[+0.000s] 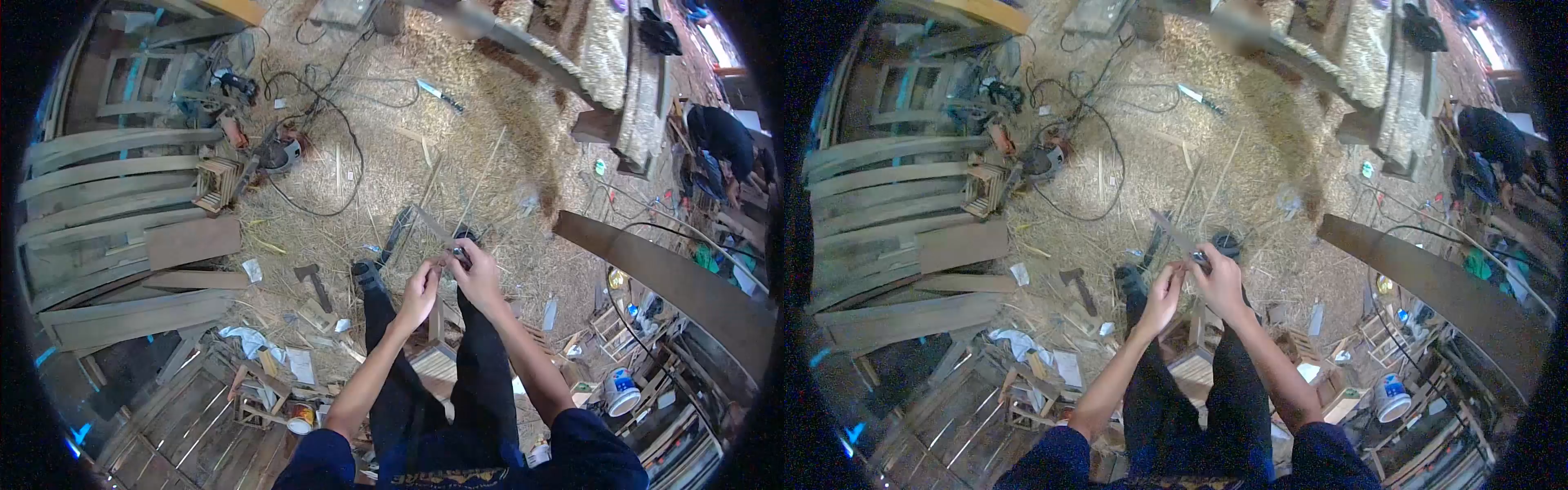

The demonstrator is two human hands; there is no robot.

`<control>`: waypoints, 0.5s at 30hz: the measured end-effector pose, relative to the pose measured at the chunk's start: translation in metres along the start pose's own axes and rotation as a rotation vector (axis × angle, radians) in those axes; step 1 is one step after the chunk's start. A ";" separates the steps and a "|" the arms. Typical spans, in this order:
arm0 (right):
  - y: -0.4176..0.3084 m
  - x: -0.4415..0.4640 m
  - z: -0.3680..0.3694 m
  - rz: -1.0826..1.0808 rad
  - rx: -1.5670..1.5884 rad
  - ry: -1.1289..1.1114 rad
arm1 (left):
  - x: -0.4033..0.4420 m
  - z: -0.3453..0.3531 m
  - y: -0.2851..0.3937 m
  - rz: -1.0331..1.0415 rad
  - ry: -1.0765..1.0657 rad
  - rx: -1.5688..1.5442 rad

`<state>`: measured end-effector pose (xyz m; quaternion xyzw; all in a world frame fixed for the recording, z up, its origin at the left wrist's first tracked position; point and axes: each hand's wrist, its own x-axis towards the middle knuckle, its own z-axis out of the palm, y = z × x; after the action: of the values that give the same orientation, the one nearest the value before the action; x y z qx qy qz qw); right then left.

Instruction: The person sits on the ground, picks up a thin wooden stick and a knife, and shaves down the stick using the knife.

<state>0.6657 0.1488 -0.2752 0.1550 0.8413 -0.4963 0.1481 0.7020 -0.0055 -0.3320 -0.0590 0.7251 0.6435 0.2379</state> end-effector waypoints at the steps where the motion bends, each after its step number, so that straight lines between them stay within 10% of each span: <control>1: 0.014 0.008 0.018 0.005 0.003 -0.002 | 0.008 -0.005 -0.017 -0.027 0.005 0.027; 9: 0.141 0.056 0.164 -0.095 -0.113 -0.125 | 0.040 -0.042 -0.191 -0.083 0.094 -0.001; 15: 0.157 0.077 0.186 -0.182 0.038 -0.169 | 0.068 -0.071 -0.196 -0.127 -0.012 0.009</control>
<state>0.6776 0.0655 -0.5161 0.0384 0.8268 -0.5348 0.1699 0.6995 -0.0912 -0.5336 -0.0998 0.7215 0.6242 0.2826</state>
